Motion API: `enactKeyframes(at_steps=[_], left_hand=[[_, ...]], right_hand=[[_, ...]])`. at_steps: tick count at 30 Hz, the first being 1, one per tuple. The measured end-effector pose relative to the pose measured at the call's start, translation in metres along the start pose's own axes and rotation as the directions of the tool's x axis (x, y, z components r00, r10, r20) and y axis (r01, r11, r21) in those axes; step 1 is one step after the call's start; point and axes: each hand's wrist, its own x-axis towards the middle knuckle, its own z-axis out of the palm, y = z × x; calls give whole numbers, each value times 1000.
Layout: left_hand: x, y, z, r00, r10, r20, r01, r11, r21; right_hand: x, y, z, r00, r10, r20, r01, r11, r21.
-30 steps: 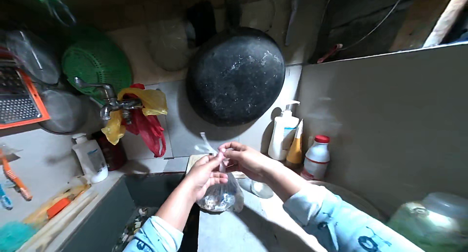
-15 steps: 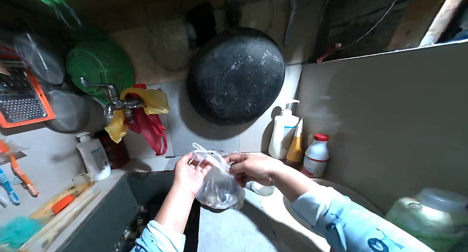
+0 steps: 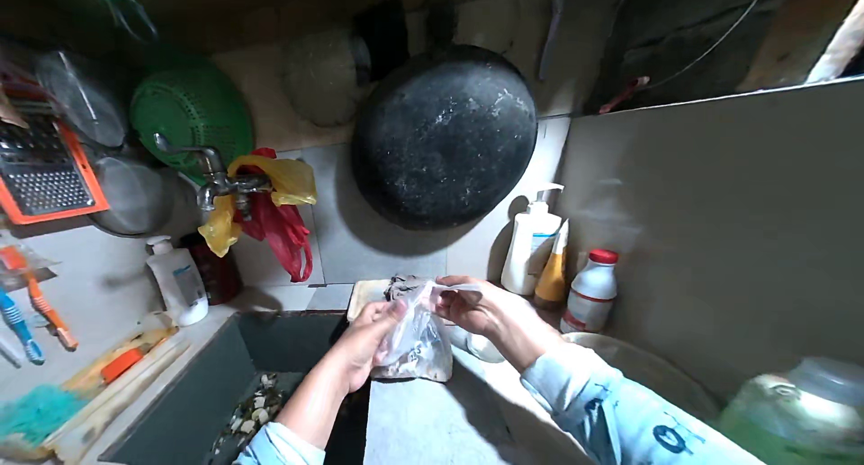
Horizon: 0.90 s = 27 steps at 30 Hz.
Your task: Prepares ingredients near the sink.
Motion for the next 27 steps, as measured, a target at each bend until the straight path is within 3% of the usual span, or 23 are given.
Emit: enactKeyframes(at_steps=[2, 4, 7, 10, 13, 16, 18, 20, 23, 27], left_hand=[[-1, -5, 7, 1000, -15, 20, 10, 978, 210], [0, -7, 11, 1000, -11, -16, 14, 968, 250], [2, -4, 11, 1000, -30, 6, 30, 999, -17], [1, 2, 7, 993, -113, 18, 113, 939, -326], [6, 8, 9, 984, -120, -130, 29, 832, -554], [15, 14, 13, 962, -120, -245, -104, 668, -737], [21, 15, 19, 951, -133, -280, -144, 612, -778], [28, 10, 22, 946, -163, -281, -128, 610, -782], [36, 2, 18, 941, -225, -253, -33, 682, -730], [23, 5, 1, 961, -172, -218, 7, 801, -599]], right_hand=[[-3, -5, 7, 998, 33, -58, -29, 997, 73], [-1, -7, 7, 998, 18, -68, -15, 999, 48], [4, -7, 2, 1000, -25, 0, 25, 995, -97], [-2, -20, -3, 997, -69, 47, 80, 939, -334], [-7, -34, -19, 982, -99, 159, 173, 805, -567], [-6, -45, -37, 963, -10, 269, 220, 606, -765], [-7, -44, -41, 959, 57, 278, 217, 483, -848], [-9, -41, -40, 955, 102, 277, 208, 432, -878], [-11, -36, -35, 977, 40, 209, 163, 490, -857], [-10, -25, -26, 994, -105, 12, 89, 772, -629]])
